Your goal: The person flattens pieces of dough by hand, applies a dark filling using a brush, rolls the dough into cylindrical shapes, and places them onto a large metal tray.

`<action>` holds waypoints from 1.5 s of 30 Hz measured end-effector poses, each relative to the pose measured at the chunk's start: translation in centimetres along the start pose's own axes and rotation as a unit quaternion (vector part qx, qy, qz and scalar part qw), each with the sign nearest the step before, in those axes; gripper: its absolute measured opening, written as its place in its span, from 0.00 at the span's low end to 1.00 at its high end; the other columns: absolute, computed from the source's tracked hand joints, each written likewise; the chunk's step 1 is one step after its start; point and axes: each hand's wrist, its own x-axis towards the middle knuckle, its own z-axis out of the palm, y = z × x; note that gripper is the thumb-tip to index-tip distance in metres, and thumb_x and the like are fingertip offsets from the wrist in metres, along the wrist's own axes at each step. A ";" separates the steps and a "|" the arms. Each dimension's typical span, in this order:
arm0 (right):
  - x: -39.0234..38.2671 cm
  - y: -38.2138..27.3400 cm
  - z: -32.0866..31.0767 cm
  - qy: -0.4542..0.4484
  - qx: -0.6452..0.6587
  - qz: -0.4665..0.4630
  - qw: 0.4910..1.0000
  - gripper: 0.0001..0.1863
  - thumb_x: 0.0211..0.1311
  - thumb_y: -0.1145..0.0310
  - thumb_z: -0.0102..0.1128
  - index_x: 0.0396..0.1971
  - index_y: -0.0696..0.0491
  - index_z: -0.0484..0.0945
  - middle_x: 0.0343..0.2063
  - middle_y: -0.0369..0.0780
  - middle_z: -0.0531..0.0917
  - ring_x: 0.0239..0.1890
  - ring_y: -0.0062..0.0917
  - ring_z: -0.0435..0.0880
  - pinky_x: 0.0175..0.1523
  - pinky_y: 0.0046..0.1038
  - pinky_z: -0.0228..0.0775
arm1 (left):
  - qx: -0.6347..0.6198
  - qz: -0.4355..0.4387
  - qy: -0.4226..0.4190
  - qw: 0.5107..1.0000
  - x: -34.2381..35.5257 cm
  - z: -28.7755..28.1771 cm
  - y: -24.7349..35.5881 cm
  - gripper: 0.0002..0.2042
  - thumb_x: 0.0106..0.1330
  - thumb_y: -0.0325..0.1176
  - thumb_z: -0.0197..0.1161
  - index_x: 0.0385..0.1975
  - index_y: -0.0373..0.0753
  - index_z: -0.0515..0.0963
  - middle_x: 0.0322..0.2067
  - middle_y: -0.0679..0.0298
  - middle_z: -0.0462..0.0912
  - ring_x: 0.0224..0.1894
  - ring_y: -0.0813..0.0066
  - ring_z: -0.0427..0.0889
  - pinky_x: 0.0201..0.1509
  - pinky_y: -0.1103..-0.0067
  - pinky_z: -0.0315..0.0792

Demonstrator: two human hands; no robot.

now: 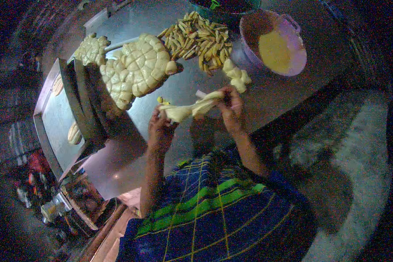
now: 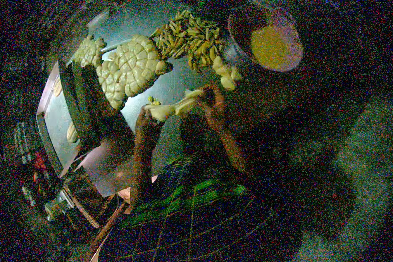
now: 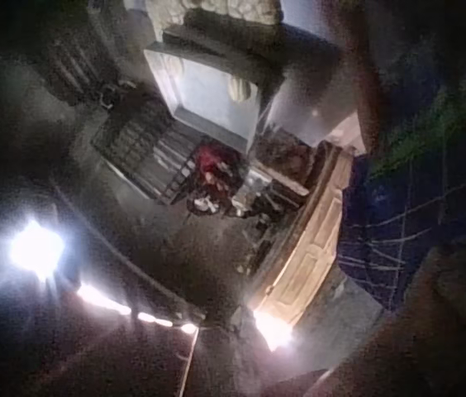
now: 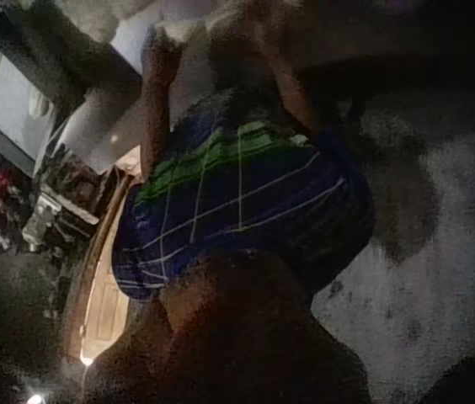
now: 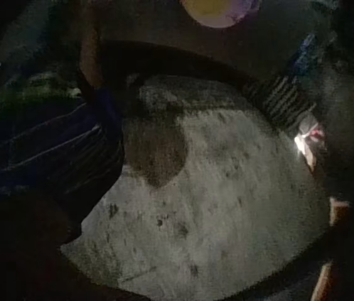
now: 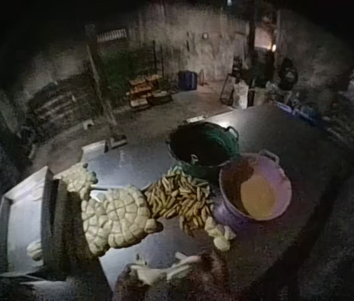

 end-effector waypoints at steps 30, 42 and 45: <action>-0.2 -6.0 -8.5 0.233 0.114 -0.205 0.944 0.21 0.71 0.63 0.56 0.61 0.54 0.72 0.60 0.45 0.75 0.61 0.37 0.75 0.66 0.41 0.70 | -0.369 -0.292 -0.137 0.872 -0.6 7.1 0.5 0.24 0.76 0.55 0.50 0.50 0.36 0.76 0.47 0.56 0.83 0.52 0.63 0.81 0.54 0.66 0.77; -5.0 -3.8 -3.7 -0.052 -0.599 -0.083 0.795 0.20 0.71 0.70 0.54 0.62 0.50 0.75 0.56 0.47 0.78 0.64 0.42 0.72 0.66 0.43 0.67 | -0.201 -0.241 0.196 0.929 -12.9 -0.9 -0.4 0.18 0.70 0.36 0.64 0.56 0.40 0.74 0.48 0.56 0.82 0.45 0.65 0.82 0.47 0.71 0.78; -8.7 -0.3 0.8 -0.236 -0.480 -0.051 0.843 0.23 0.68 0.66 0.59 0.61 0.53 0.75 0.59 0.47 0.77 0.66 0.42 0.71 0.66 0.44 0.66 | -0.090 -0.204 0.271 0.937 -14.9 -1.9 -1.5 0.16 0.71 0.41 0.63 0.52 0.40 0.76 0.43 0.60 0.81 0.40 0.69 0.81 0.41 0.72 0.77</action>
